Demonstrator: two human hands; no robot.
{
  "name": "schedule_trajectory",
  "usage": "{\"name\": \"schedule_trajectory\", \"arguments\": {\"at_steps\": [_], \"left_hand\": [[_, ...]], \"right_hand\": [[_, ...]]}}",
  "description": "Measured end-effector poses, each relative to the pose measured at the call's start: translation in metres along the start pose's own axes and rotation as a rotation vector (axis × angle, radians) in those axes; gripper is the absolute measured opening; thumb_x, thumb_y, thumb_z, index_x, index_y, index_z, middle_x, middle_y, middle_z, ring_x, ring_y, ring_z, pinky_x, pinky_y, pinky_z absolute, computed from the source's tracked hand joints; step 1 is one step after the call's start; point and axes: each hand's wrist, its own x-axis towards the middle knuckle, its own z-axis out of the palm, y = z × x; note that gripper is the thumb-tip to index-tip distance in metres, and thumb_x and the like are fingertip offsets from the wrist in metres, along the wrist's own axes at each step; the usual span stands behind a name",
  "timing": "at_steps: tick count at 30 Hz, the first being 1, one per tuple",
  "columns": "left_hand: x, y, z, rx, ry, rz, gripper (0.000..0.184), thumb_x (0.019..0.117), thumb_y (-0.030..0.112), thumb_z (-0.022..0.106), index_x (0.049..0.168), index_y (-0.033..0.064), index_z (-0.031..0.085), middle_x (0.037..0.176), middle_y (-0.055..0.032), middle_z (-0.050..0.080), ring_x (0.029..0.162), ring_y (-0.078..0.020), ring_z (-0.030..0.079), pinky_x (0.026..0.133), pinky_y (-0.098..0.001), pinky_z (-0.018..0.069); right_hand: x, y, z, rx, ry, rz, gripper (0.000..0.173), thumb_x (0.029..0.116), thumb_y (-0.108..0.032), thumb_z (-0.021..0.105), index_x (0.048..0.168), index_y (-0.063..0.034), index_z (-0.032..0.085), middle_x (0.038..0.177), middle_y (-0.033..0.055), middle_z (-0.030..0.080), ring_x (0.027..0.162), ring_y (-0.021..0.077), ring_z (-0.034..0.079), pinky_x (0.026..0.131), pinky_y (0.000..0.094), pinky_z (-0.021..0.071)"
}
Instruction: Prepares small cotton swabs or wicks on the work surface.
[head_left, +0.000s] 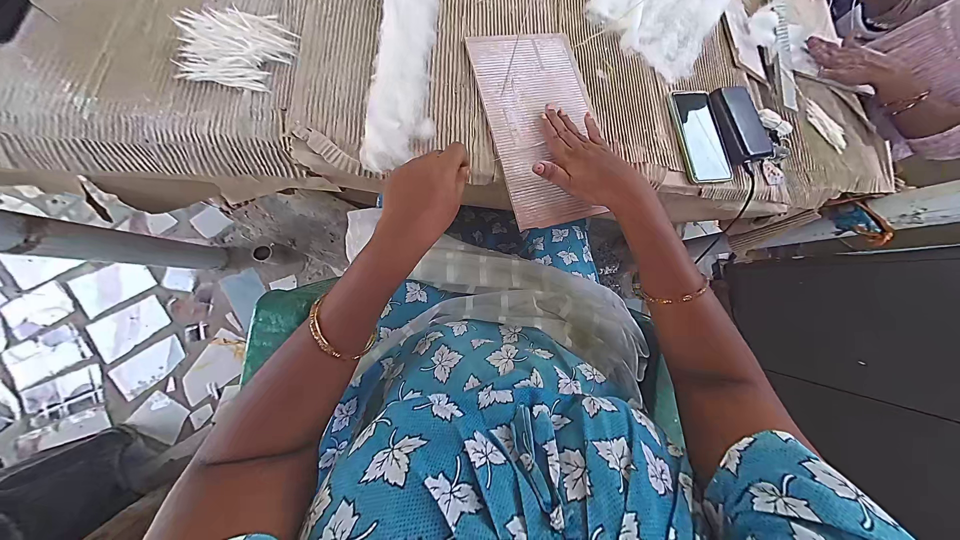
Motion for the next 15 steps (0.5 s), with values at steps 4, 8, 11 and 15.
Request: {"name": "schedule_trajectory", "arguments": {"at_steps": [4, 8, 11, 15], "left_hand": [[-0.008, 0.004, 0.006, -0.041, -0.056, 0.017, 0.029, 0.1124, 0.022, 0.043, 0.117, 0.0007, 0.063, 0.101, -0.0259, 0.069, 0.096, -0.048, 0.069, 0.077, -0.0663, 0.0512], [-0.014, 0.007, 0.01, -0.065, -0.004, 0.024, 0.029, 0.1118, 0.021, 0.044, 0.116, 0.0003, 0.064, 0.099, -0.0252, 0.068, 0.094, -0.0476, 0.069, 0.074, -0.0647, 0.0519], [-0.011, 0.011, 0.008, -0.031, 0.09, 0.023, 0.028, 0.1116, 0.02, 0.043, 0.114, -0.0005, 0.063, 0.101, -0.0256, 0.068, 0.093, -0.0473, 0.069, 0.072, -0.063, 0.0525], [0.005, 0.017, 0.004, 0.025, 0.137, -0.001, 0.029, 0.1114, 0.019, 0.044, 0.115, -0.0024, 0.063, 0.105, -0.0274, 0.068, 0.096, -0.0484, 0.069, 0.075, -0.063, 0.052]], "right_hand": [[-0.041, -0.006, 0.004, -0.062, -0.047, 0.002, 0.093, 0.1017, -0.071, 0.017, 0.164, -0.0013, 0.015, 0.171, 0.0161, 0.015, 0.159, 0.0288, 0.012, 0.126, 0.0594, -0.0012], [-0.07, -0.01, -0.007, -0.002, -0.065, 0.004, 0.093, 0.1019, -0.071, 0.017, 0.163, -0.0013, 0.02, 0.17, 0.0163, 0.019, 0.159, 0.0306, 0.013, 0.126, 0.0603, -0.0016], [-0.058, -0.006, -0.022, 0.005, 0.011, 0.011, 0.092, 0.1024, -0.069, 0.018, 0.163, 0.0002, 0.017, 0.171, 0.0177, 0.016, 0.159, 0.0317, 0.013, 0.125, 0.0619, 0.0057], [-0.001, -0.007, -0.037, 0.023, 0.037, 0.008, 0.09, 0.1039, -0.066, 0.02, 0.163, 0.0005, 0.014, 0.171, 0.0184, 0.012, 0.159, 0.0309, 0.009, 0.126, 0.0606, 0.0003]]}}
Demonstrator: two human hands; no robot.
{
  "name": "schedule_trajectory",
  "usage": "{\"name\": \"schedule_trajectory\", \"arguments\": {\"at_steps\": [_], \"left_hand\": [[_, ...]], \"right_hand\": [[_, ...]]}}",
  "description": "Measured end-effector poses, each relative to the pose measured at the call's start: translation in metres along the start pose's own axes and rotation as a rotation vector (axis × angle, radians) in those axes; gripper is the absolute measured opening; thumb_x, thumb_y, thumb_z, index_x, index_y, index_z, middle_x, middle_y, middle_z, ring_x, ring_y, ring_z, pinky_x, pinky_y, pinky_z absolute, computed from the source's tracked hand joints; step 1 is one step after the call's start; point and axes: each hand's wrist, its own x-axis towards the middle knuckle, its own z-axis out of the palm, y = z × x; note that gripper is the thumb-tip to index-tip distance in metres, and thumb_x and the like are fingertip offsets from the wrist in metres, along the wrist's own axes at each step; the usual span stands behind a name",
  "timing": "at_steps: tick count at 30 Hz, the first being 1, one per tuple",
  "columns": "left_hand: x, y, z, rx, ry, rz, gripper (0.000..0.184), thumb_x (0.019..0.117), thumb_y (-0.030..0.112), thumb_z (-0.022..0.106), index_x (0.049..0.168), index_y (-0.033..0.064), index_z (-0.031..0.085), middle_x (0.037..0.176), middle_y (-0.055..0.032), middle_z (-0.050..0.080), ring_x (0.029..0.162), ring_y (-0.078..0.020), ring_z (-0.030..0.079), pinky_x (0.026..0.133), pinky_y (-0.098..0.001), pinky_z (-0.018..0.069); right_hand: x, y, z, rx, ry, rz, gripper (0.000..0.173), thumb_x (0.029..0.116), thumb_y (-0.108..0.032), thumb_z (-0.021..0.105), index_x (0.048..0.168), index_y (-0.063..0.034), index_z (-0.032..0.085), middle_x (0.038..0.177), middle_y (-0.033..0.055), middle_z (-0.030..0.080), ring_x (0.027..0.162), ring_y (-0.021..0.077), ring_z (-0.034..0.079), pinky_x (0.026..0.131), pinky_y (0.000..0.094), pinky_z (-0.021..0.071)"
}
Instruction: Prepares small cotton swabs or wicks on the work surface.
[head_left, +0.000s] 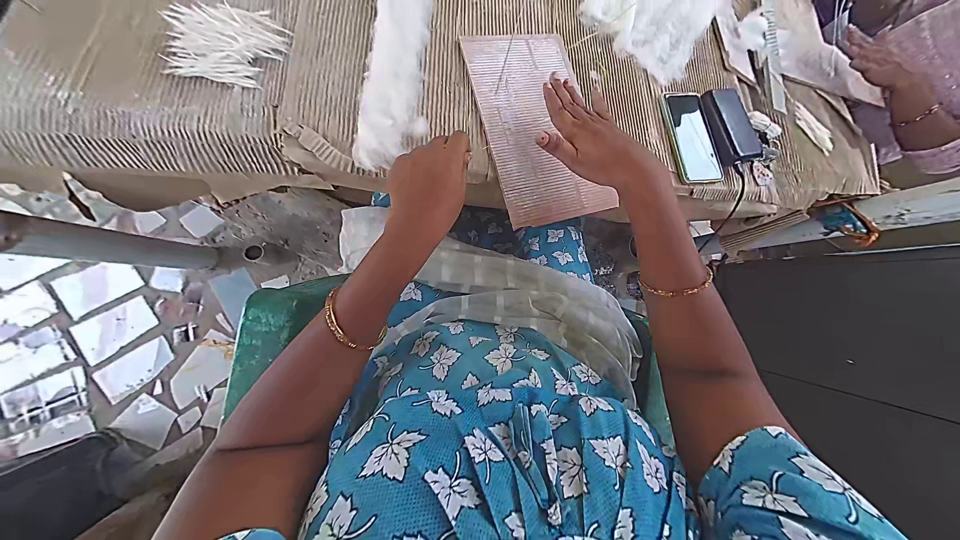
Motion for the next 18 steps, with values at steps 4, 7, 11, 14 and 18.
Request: {"name": "schedule_trajectory", "arguments": {"at_steps": [4, 7, 11, 14, 18], "left_hand": [[0.006, 0.001, 0.006, 0.021, -0.005, -0.03, 0.028, 0.1105, 0.018, 0.046, 0.115, -0.0017, 0.065, 0.108, -0.0257, 0.068, 0.099, -0.0464, 0.069, 0.077, -0.0613, 0.053], [0.003, -0.002, 0.009, -0.002, 0.002, -0.023, 0.027, 0.1098, 0.018, 0.047, 0.116, -0.0007, 0.066, 0.109, -0.0248, 0.067, 0.097, -0.0454, 0.069, 0.075, -0.0597, 0.0535], [-0.005, -0.001, 0.01, -0.042, -0.038, -0.025, 0.025, 0.1095, 0.016, 0.048, 0.118, 0.0006, 0.065, 0.11, -0.0241, 0.067, 0.099, -0.0449, 0.068, 0.077, -0.0608, 0.0528], [-0.01, -0.001, 0.012, -0.054, -0.027, 0.008, 0.023, 0.1092, 0.016, 0.049, 0.117, 0.0019, 0.066, 0.108, -0.0229, 0.068, 0.098, -0.0433, 0.069, 0.077, -0.0597, 0.0535], [-0.011, -0.005, 0.011, -0.075, 0.056, 0.049, 0.023, 0.1086, 0.014, 0.05, 0.114, 0.0007, 0.069, 0.104, -0.0225, 0.069, 0.097, -0.0428, 0.07, 0.078, -0.059, 0.0533]], "right_hand": [[0.042, 0.005, 0.026, -0.015, -0.043, 0.001, 0.092, 0.1033, -0.069, 0.021, 0.163, 0.0013, 0.014, 0.171, 0.0186, 0.011, 0.16, 0.0312, 0.009, 0.126, 0.0604, -0.0018], [0.032, 0.001, 0.031, -0.027, -0.048, 0.01, 0.093, 0.1026, -0.07, 0.023, 0.163, 0.0006, 0.014, 0.172, 0.0175, 0.011, 0.16, 0.0313, 0.009, 0.126, 0.0594, -0.0008], [-0.005, 0.0, 0.037, -0.067, -0.058, -0.003, 0.096, 0.1008, -0.072, 0.022, 0.163, 0.0004, 0.014, 0.171, 0.0181, 0.014, 0.159, 0.0311, 0.012, 0.125, 0.0611, 0.0002], [-0.037, -0.003, 0.038, -0.1, -0.084, -0.004, 0.098, 0.1, -0.074, 0.021, 0.163, 0.0005, 0.015, 0.171, 0.0193, 0.016, 0.159, 0.032, 0.014, 0.125, 0.0616, 0.0017], [-0.068, -0.002, 0.036, -0.053, -0.069, 0.005, 0.095, 0.1007, -0.073, 0.019, 0.163, -0.0013, 0.021, 0.17, 0.0168, 0.02, 0.159, 0.0314, 0.016, 0.125, 0.0626, 0.0019]]}}
